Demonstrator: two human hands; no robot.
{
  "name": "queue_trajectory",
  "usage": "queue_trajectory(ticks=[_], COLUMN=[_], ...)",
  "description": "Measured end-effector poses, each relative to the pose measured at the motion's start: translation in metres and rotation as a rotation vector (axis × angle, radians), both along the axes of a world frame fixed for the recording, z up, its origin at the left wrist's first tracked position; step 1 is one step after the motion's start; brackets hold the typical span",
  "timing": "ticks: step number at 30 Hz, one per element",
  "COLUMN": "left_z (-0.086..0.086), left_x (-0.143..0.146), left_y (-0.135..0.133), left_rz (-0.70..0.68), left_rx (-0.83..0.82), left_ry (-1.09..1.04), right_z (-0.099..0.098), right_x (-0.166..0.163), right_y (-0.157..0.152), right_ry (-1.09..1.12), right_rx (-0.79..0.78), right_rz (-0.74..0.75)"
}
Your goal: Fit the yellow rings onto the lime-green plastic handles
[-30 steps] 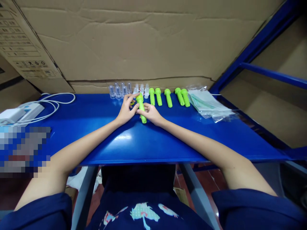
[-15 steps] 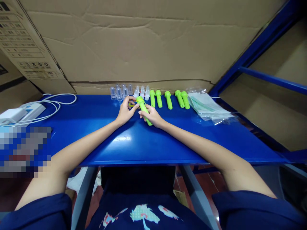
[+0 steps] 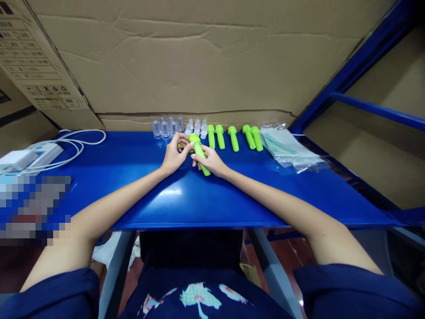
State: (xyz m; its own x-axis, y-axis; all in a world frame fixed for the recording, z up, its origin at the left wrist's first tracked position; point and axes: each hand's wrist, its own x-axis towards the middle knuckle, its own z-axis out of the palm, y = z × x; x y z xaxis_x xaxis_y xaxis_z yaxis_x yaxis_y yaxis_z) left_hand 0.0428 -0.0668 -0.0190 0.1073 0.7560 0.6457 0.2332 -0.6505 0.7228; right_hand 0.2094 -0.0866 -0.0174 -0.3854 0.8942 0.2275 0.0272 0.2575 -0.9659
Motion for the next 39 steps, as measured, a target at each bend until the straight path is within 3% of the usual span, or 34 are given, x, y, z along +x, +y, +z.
queue_trajectory(ticks=[8, 27, 33, 39], left_z=[-0.003, 0.006, 0.006, 0.002], left_x=[0.001, -0.005, -0.001, 0.004], left_y=[0.004, -0.001, -0.008, -0.010], left_rz=[0.029, 0.039, -0.012, 0.037], left_rx=[0.075, 0.044, 0.176, 0.170], left_ry=[-0.061, -0.020, 0.122, 0.112], right_z=[0.002, 0.001, 0.000, -0.002], right_x=[-0.002, 0.000, 0.000, -0.001], right_y=[-0.004, -0.007, -0.004, -0.001], right_ry=[-0.016, -0.057, -0.014, 0.005], right_rx=[-0.058, -0.064, -0.033, -0.015], right_rz=[0.087, 0.046, 0.021, 0.013])
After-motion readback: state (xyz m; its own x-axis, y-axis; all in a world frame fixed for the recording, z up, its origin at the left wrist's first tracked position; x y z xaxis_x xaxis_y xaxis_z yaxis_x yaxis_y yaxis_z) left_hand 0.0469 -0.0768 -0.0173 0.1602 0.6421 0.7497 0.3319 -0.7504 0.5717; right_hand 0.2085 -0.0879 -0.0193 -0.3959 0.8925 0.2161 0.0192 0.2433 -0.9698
